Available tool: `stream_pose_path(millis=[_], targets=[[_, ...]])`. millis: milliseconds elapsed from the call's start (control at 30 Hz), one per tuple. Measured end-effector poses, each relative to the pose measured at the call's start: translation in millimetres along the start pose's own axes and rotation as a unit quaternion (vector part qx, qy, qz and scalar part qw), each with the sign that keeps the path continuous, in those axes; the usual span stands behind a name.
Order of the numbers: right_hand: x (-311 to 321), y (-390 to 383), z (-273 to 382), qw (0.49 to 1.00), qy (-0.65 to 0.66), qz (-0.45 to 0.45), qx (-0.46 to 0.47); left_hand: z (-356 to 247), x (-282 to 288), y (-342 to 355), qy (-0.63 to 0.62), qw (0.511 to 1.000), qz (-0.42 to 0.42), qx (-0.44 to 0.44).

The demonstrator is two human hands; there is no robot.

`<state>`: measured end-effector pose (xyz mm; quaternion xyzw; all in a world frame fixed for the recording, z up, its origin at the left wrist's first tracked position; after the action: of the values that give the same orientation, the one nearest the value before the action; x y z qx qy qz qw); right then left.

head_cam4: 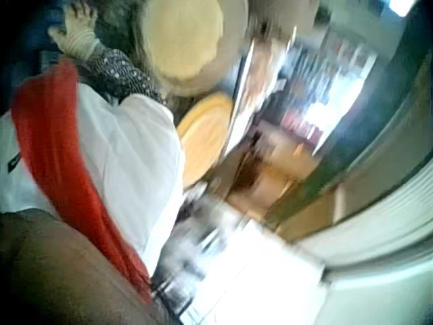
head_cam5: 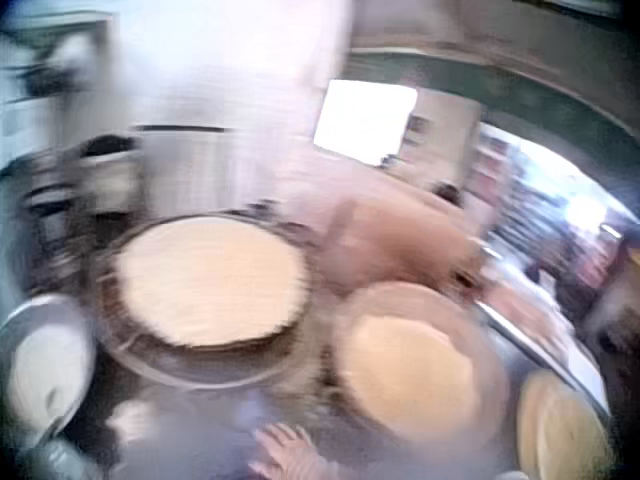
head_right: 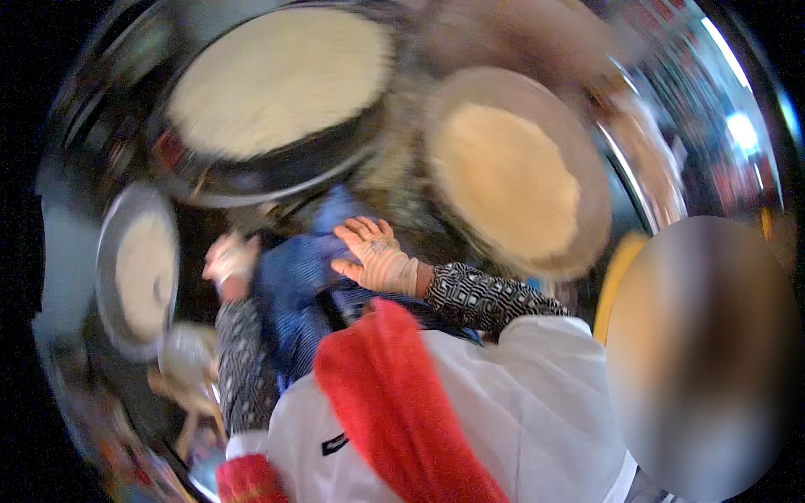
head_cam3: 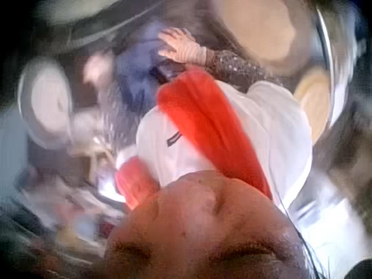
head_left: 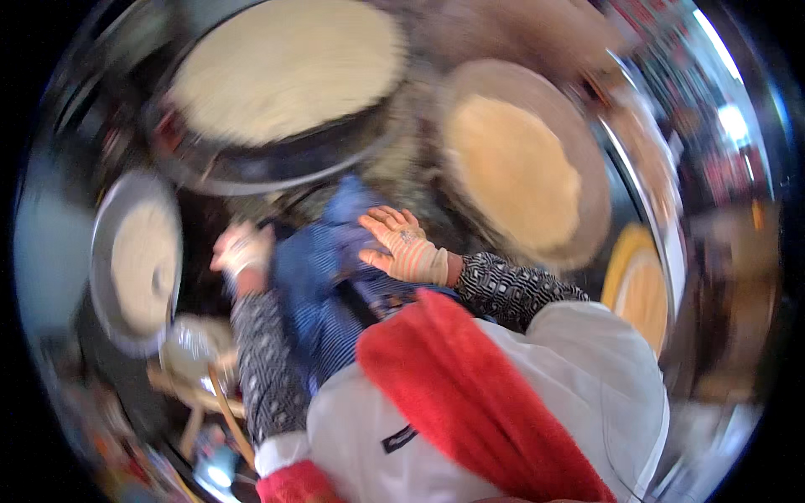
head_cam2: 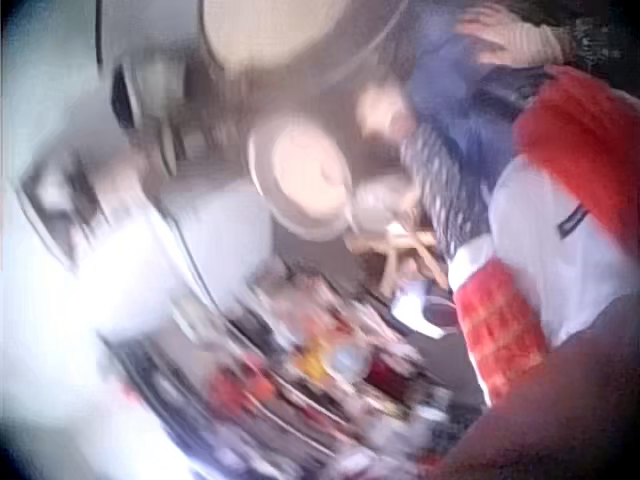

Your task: The person spreads batter on a large circular griddle using a ladle and a wooden stick, flips the resulting thin pancake by hand and with a tool, and cleans the griddle surface with a scraper and a cloth.

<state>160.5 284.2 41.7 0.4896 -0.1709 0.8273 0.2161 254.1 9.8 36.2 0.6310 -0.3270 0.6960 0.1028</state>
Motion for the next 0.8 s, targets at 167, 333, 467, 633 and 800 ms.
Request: stream_pose_path(millis=[167,333,467,633,800], targets=[[-22,-172,-144,0.941,-0.044,-0.115,-0.315,40,-84,33,0.098,0.994,0.005,-0.038],[-57,-335,-211,0.804,-0.022,-0.097,-0.587,36,-71,-10,0.164,0.986,-0.004,-0.011],[-7,-347,-230,0.678,0.100,-0.057,-0.726,34,-59,-22,0.150,0.988,-0.038,0.018],[-73,-371,-259,0.694,-0.064,-0.095,-0.711,14,-57,-14,0.127,0.991,-0.029,-0.015],[-73,-359,-200,0.828,-0.026,0.072,-0.556,25,-70,-19,0.108,0.992,-0.055,0.031]])
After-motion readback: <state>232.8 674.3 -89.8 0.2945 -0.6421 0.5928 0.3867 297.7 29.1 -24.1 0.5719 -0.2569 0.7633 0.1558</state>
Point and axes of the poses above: each hand's wrist, its own y-axis towards the middle knuckle, its own x-axis out of the back of the hand, z = x × y, the point moved 2 cm from there along y, towards the middle knuckle
